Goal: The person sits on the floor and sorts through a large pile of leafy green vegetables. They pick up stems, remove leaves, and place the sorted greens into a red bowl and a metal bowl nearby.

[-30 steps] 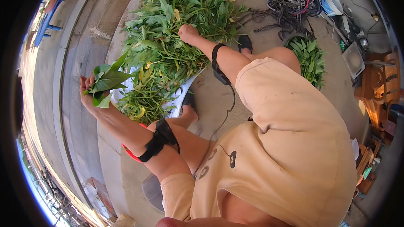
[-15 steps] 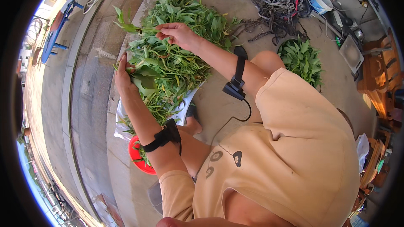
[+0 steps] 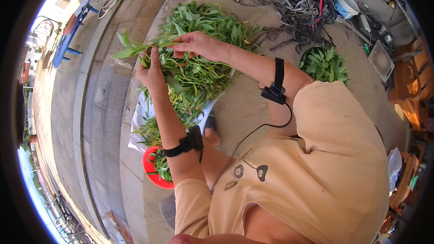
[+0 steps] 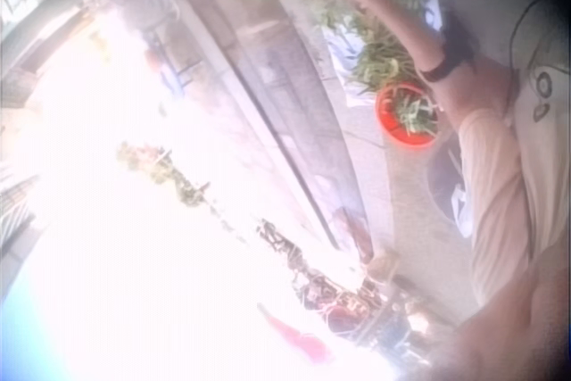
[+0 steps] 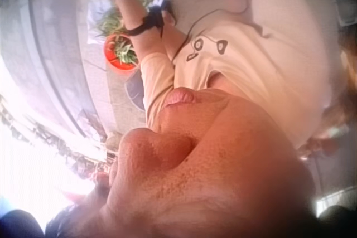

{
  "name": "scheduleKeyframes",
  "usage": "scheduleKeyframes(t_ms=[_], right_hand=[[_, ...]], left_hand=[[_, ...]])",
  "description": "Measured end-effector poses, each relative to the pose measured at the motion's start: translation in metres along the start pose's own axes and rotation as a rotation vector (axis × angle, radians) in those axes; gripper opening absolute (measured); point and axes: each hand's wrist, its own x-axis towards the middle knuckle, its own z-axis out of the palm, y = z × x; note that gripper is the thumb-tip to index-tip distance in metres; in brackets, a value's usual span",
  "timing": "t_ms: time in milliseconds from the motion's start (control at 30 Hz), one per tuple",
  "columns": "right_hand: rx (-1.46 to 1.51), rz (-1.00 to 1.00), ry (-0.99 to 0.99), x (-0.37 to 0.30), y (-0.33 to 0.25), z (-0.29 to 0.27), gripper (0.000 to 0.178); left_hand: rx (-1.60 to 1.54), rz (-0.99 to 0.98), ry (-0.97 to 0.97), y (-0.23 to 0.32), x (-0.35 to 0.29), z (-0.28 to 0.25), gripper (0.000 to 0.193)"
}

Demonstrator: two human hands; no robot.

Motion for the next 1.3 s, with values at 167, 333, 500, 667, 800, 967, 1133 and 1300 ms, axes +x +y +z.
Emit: scheduleKeyframes(t_ms=[167,333,500,667,800,967,1133,1300], right_hand=[[-0.358,-0.175,0.117,0.003,-0.003,-0.004,0.022],[-0.369,-0.306,0.150,0.004,0.000,-0.003,0.018],[-0.601,-0.431,0.226,0.004,-0.006,-0.014,0.017],[-0.572,-0.530,0.261,-0.002,-0.014,-0.028,0.014],[-0.599,-0.543,0.231,-0.007,-0.020,-0.031,0.014],[-0.627,-0.567,0.176,-0.015,-0.024,-0.031,0.015],[-0.727,-0.655,0.209,-0.015,-0.025,-0.030,0.015],[-0.993,-0.824,0.317,-0.011,-0.019,-0.036,0.014]], left_hand=[[0.180,0.055,-0.157,-0.001,-0.003,-0.002,0.019],[0.297,-0.010,-0.212,-0.008,-0.003,-0.007,0.018],[0.577,-0.082,-0.127,0.000,0.013,-0.052,0.021],[1.340,-0.337,-0.090,0.006,0.028,-0.141,0.032],[1.599,-0.487,0.041,-0.005,0.031,-0.173,0.036],[1.616,-0.636,0.209,0.006,0.029,-0.172,0.042],[1.539,-0.475,0.323,0.011,0.025,-0.174,0.042],[0.993,-0.302,0.544,0.009,0.035,-0.172,0.035]])
